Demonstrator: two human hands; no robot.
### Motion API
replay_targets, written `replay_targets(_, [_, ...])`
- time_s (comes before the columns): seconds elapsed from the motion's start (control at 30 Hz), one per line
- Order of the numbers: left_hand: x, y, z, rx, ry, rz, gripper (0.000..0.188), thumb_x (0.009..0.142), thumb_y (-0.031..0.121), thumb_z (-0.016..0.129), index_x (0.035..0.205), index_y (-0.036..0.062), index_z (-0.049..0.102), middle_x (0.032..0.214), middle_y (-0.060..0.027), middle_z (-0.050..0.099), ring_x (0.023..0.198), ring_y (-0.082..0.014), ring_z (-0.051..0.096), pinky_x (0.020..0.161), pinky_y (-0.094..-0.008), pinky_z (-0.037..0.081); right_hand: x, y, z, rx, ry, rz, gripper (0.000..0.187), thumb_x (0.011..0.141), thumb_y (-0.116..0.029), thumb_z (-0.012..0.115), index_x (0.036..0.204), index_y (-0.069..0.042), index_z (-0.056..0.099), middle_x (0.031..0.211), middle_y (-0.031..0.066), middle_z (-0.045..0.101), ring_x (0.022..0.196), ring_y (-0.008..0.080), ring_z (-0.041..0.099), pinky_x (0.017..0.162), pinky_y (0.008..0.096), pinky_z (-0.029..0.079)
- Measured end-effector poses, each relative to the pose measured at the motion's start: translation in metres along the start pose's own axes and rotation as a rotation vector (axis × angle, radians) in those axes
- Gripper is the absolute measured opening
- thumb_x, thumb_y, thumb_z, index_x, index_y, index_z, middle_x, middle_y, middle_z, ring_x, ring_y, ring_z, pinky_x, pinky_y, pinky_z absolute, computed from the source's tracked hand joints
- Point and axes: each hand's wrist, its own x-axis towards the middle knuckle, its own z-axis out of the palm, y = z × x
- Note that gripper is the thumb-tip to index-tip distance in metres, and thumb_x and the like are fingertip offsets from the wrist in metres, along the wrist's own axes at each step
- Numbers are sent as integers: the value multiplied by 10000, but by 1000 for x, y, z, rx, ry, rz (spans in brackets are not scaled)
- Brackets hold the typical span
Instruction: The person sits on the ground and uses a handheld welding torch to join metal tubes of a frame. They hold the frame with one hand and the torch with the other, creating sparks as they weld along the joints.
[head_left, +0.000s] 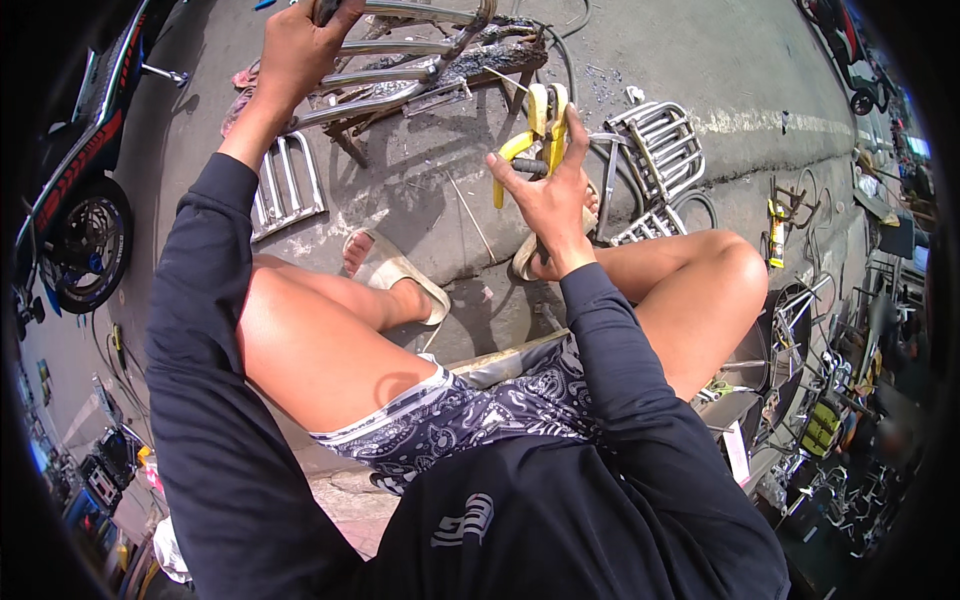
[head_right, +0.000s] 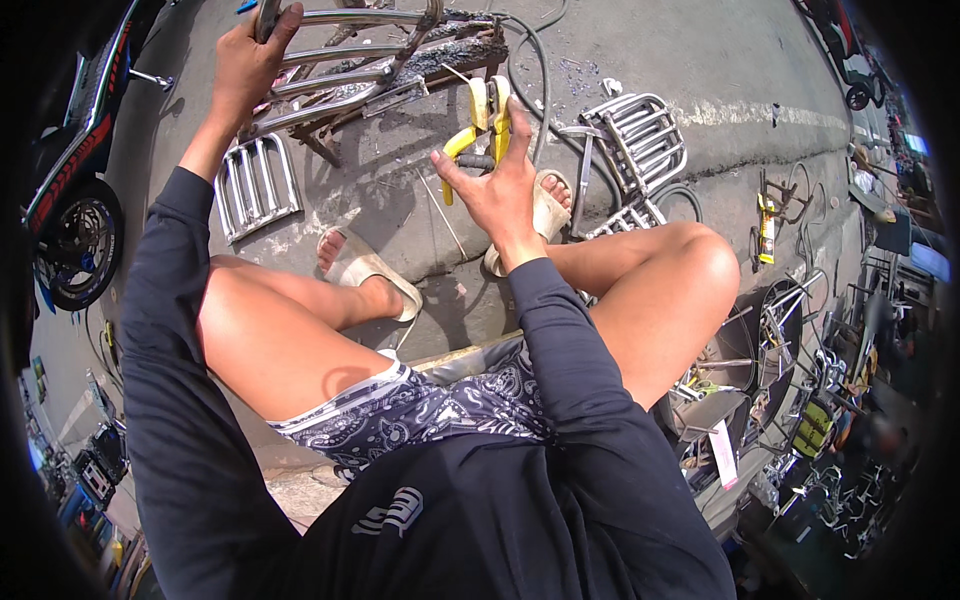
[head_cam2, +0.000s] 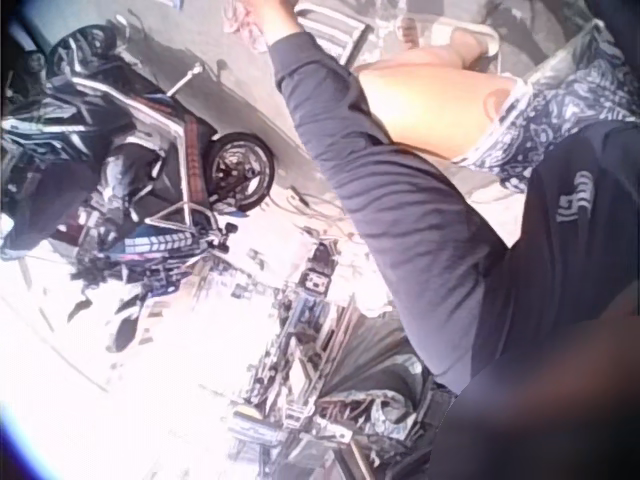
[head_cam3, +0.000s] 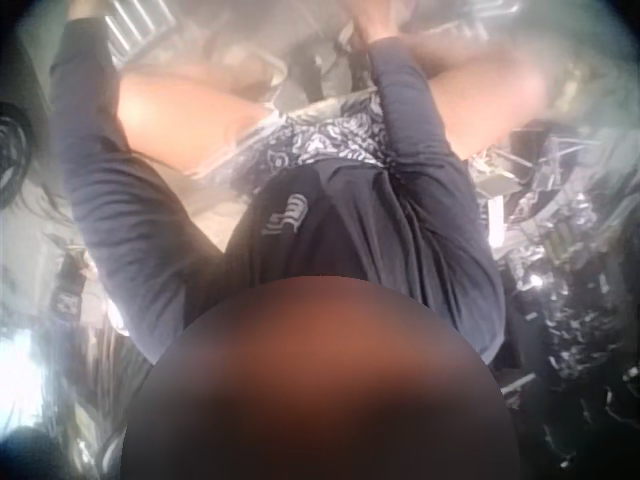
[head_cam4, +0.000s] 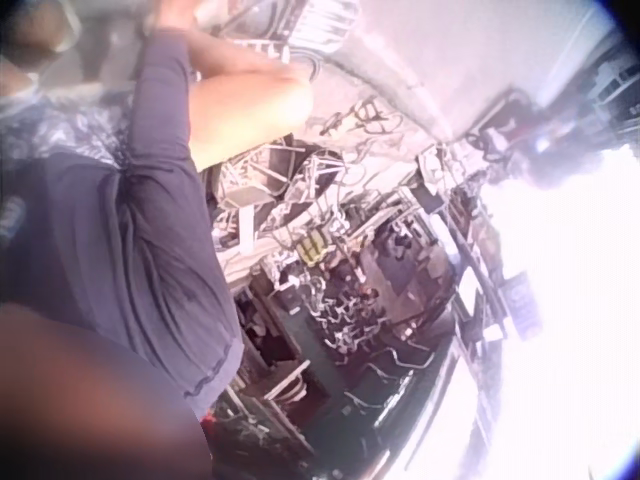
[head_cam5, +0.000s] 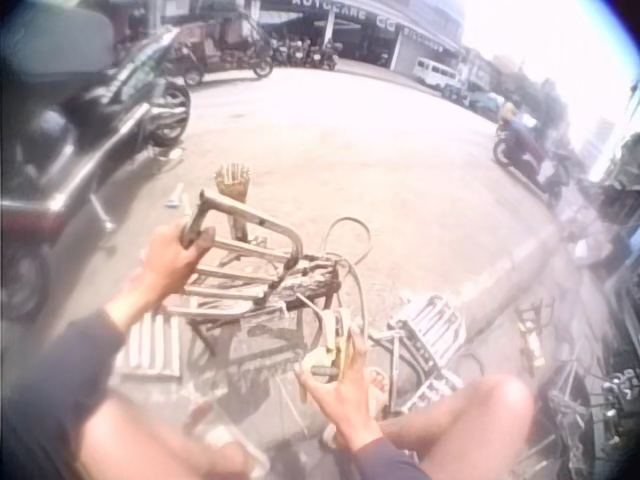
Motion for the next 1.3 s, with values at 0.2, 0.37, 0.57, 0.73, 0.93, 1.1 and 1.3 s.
replay_targets(0.2, [4,1,5,-75,7,72,556,980,508,709,767,6,601,584,-94,462,576,-189,405,547,-425,365,2,4,-2,24,12,51,1111,802,-368,949,1604,-73,240,1385,304,616,1209,391,687,1044,459,541])
replay_targets(0.37, [3,-9,0,65,-36,59,674,989,644,673,822,-6,612,585,-77,483,589,-176,454,593,-364,436,5,7,-1,100,114,155,1126,801,-371,953,1597,-26,237,1423,298,588,1253,356,661,1071,437,518])
replay_targets(0.57, [2,-11,3,-17,-26,47,644,992,611,694,805,0,611,588,-54,486,596,-156,465,590,-346,426,6,-11,-9,91,33,119,1213,752,-340,986,1629,-69,193,1442,268,565,1276,337,635,1094,430,515])
replay_targets(0.73, [-5,-8,-3,-9,-56,45,609,996,579,710,836,-4,647,613,-53,523,604,-143,467,591,-338,424,0,-40,-44,6,-20,-2,1241,701,-275,1007,1618,-87,193,1455,268,554,1258,344,652,1047,437,561])
replay_targets(0.93, [-25,11,-3,-34,-67,197,476,1013,474,724,904,15,664,645,-92,550,589,-225,511,596,-368,454,-2,-39,-45,-35,-48,-187,1250,705,-238,997,1639,-102,177,1415,278,597,1210,330,686,1006,424,595])
replay_targets(1.1, [-36,28,-2,-77,-37,321,384,1021,386,739,908,31,647,639,-96,487,573,-223,445,570,-355,421,3,-38,-29,-6,-17,-210,1247,706,-266,1000,1642,-94,193,1438,282,580,1225,344,684,1013,443,594])
replay_targets(1.3, [-35,27,-3,-31,-63,352,246,1006,260,767,974,28,693,673,-78,545,606,-170,463,607,-320,458,8,-41,-26,11,-13,-197,1233,705,-296,1001,1635,-90,218,1445,269,582,1244,350,676,1040,443,579])
